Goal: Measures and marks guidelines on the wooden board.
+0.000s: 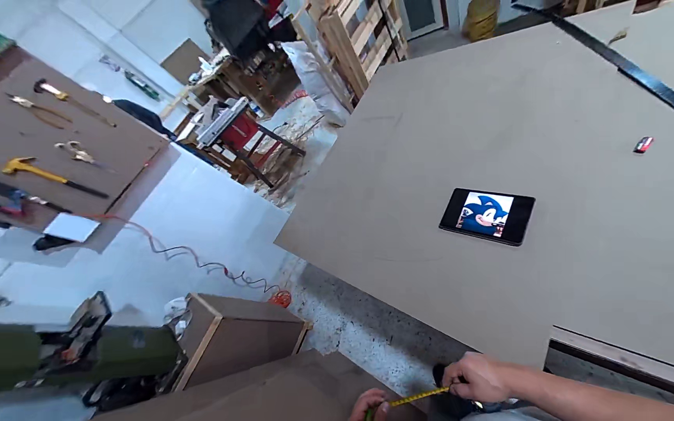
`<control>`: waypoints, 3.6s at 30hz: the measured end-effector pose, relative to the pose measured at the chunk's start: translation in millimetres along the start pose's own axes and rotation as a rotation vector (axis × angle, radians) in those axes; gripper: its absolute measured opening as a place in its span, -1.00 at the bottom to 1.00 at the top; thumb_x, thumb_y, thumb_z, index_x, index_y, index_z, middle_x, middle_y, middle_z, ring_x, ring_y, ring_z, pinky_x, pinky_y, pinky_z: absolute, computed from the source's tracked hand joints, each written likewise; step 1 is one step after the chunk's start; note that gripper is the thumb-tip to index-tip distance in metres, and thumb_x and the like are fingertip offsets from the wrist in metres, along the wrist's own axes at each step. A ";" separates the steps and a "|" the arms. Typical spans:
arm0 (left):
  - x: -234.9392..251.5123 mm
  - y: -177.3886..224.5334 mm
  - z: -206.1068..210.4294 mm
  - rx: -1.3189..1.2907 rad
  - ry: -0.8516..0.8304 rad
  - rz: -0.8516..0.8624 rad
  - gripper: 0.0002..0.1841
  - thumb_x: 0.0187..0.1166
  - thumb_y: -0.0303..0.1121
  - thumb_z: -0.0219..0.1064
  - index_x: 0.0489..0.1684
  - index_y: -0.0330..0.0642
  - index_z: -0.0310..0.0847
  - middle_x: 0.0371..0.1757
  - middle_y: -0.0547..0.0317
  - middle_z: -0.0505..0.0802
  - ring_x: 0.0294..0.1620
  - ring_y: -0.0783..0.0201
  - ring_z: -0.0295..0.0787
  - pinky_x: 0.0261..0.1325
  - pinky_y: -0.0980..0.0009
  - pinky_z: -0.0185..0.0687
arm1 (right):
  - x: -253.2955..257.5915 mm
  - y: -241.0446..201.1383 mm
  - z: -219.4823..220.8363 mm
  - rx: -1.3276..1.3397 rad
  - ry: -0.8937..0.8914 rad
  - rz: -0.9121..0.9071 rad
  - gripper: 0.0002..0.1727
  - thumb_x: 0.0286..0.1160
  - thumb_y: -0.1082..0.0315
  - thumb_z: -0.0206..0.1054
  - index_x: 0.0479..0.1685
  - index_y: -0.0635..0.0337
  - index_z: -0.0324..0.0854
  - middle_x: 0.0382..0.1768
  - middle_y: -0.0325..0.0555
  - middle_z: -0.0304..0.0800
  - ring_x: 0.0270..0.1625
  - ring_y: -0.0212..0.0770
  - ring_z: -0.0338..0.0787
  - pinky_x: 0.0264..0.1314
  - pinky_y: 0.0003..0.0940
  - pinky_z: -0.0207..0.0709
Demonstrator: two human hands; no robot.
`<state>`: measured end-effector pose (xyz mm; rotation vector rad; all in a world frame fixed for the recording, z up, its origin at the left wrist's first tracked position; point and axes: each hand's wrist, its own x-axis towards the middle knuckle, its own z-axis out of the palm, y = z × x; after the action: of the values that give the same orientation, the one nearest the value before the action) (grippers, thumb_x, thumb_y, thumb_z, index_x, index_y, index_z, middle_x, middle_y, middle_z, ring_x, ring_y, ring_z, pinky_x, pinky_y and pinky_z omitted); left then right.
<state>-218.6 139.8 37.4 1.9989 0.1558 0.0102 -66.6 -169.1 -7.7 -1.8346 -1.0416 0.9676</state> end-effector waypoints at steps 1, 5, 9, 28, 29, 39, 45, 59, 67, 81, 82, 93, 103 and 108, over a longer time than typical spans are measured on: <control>20.5 -10.0 -13.3 -0.005 0.022 -0.019 -0.78 0.67 -0.39 0.27 -0.08 -0.40 0.75 0.21 -0.18 0.83 0.27 0.03 0.80 0.35 0.08 0.75 | 9.4 7.1 -0.7 0.043 0.068 0.040 -0.67 0.75 0.08 0.15 0.12 -0.03 0.79 -0.23 -0.06 0.87 -0.15 -0.03 0.84 0.01 0.16 0.63; 118.3 -21.2 -38.1 -0.103 -0.028 -0.270 -0.34 0.88 -0.02 -0.21 0.65 -0.42 0.35 0.69 -0.24 0.50 0.40 -0.05 0.77 0.41 0.05 0.75 | 18.0 16.6 -6.9 0.276 0.431 0.330 -0.63 0.79 0.01 0.08 0.17 -0.09 0.76 -0.21 -0.14 0.87 -0.14 -0.15 0.85 0.07 0.03 0.69; 227.3 -16.6 -35.9 0.178 -0.260 -0.301 -0.28 0.91 -0.02 -0.40 0.43 -0.40 0.59 -0.29 -0.09 0.94 -0.36 0.14 0.93 -0.14 0.16 0.87 | 2.8 22.2 7.9 0.575 0.912 0.616 -0.65 0.80 0.06 0.08 0.19 -0.05 0.72 -0.22 -0.22 0.86 -0.17 -0.25 0.84 0.04 -0.11 0.72; 624.8 65.8 279.6 0.673 -0.802 0.261 -0.38 0.83 -0.15 0.13 0.87 0.03 0.07 0.67 -0.10 0.55 0.55 -0.20 0.60 0.50 -0.34 0.49 | 61.2 99.4 -80.3 0.410 1.721 0.960 -0.67 0.76 0.23 0.14 0.32 -0.04 0.72 -0.02 -0.32 0.89 -0.12 -0.40 0.86 -0.01 -0.26 0.80; 629.3 62.1 283.7 0.661 -0.825 0.284 -0.40 0.84 -0.16 0.11 0.86 0.03 0.09 0.69 -0.07 0.54 0.59 -0.16 0.57 0.54 -0.31 0.46 | 66.1 103.5 -85.1 0.373 1.759 0.974 -0.70 0.77 0.19 0.19 0.24 -0.02 0.77 -0.05 -0.28 0.89 -0.12 -0.39 0.86 0.01 -0.25 0.79; 632.8 26.4 244.4 0.591 -0.884 0.597 -0.49 0.88 -0.12 -0.03 0.74 -0.08 0.31 0.58 0.05 0.68 0.56 0.04 0.65 0.56 -0.16 0.53 | 80.6 124.4 -115.1 0.088 1.794 1.124 -0.69 0.74 0.25 0.17 0.21 0.06 0.80 0.03 -0.11 0.90 0.05 -0.19 0.89 0.12 -0.12 0.77; 637.4 -51.5 224.7 0.689 -0.627 0.841 -0.40 0.85 -0.05 -0.08 0.85 -0.04 0.15 0.83 0.08 0.37 0.84 0.04 0.22 0.90 -0.07 -0.09 | 85.1 141.2 -135.9 0.025 1.829 1.241 -0.69 0.77 0.07 0.21 0.09 -0.10 0.87 -0.02 -0.24 0.95 -0.04 -0.22 0.93 -0.04 -0.07 0.80; 638.6 -57.0 225.8 0.654 -0.628 0.863 -0.38 0.84 -0.02 -0.08 0.87 -0.02 0.13 0.84 0.14 0.36 0.89 0.13 0.11 0.93 -0.01 -0.16 | 76.7 146.3 -147.8 0.106 1.692 1.249 -0.62 0.80 0.15 0.10 0.36 -0.18 0.78 0.10 -0.22 0.94 0.06 -0.17 0.92 0.05 0.00 0.76; 640.2 -58.2 225.7 0.604 -0.629 0.859 -0.39 0.83 -0.04 -0.03 0.86 -0.01 0.16 0.83 0.18 0.38 0.89 0.16 0.11 0.93 -0.01 -0.14 | 78.0 145.8 -147.9 0.072 1.707 1.251 -0.62 0.79 0.19 0.11 0.37 -0.14 0.78 0.04 -0.20 0.95 0.02 -0.19 0.93 0.05 -0.04 0.77; 639.5 -59.4 225.1 0.628 -0.620 0.864 -0.38 0.84 -0.01 -0.04 0.86 -0.01 0.15 0.83 0.17 0.38 0.89 0.15 0.12 0.93 0.03 -0.13 | 80.8 146.9 -148.1 0.055 1.724 1.271 -0.62 0.78 0.19 0.12 0.36 -0.16 0.79 0.07 -0.24 0.95 0.04 -0.22 0.93 0.05 -0.08 0.77; 639.4 -59.0 225.2 0.631 -0.621 0.866 -0.38 0.84 -0.01 -0.05 0.86 -0.01 0.14 0.83 0.17 0.38 0.89 0.15 0.11 0.93 0.03 -0.14 | 80.7 146.9 -148.1 0.053 1.724 1.273 -0.62 0.78 0.19 0.12 0.36 -0.17 0.79 0.07 -0.24 0.96 0.04 -0.23 0.93 0.04 -0.09 0.77; 639.1 -56.3 225.0 0.629 -0.623 0.860 -0.39 0.84 -0.01 -0.04 0.85 0.01 0.17 0.83 0.17 0.39 0.88 0.14 0.13 0.93 0.00 -0.13 | 79.9 145.3 -149.9 0.063 1.705 1.283 -0.62 0.77 0.22 0.13 0.36 -0.17 0.79 0.05 -0.20 0.95 0.02 -0.16 0.94 0.03 -0.02 0.77; 638.0 -54.9 224.9 0.636 -0.624 0.841 -0.40 0.84 0.00 -0.04 0.83 0.02 0.21 0.82 0.18 0.40 0.87 0.17 0.16 0.93 0.03 -0.16 | 80.6 145.6 -149.9 0.049 1.710 1.294 -0.62 0.78 0.21 0.13 0.36 -0.17 0.79 0.03 -0.21 0.96 0.02 -0.19 0.93 0.03 -0.05 0.77; 638.0 -56.7 224.7 0.631 -0.622 0.847 -0.40 0.84 -0.01 -0.04 0.85 0.05 0.18 0.82 0.22 0.39 0.87 0.19 0.16 0.94 0.04 -0.16 | 81.5 146.6 -149.3 0.037 1.717 1.296 -0.62 0.78 0.21 0.13 0.34 -0.16 0.80 0.06 -0.23 0.96 0.05 -0.22 0.93 0.06 -0.09 0.77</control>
<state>425.4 33.2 -148.8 2.4316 -1.2138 -0.1317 138.0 -185.3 -98.8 -2.2043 1.2677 -0.2935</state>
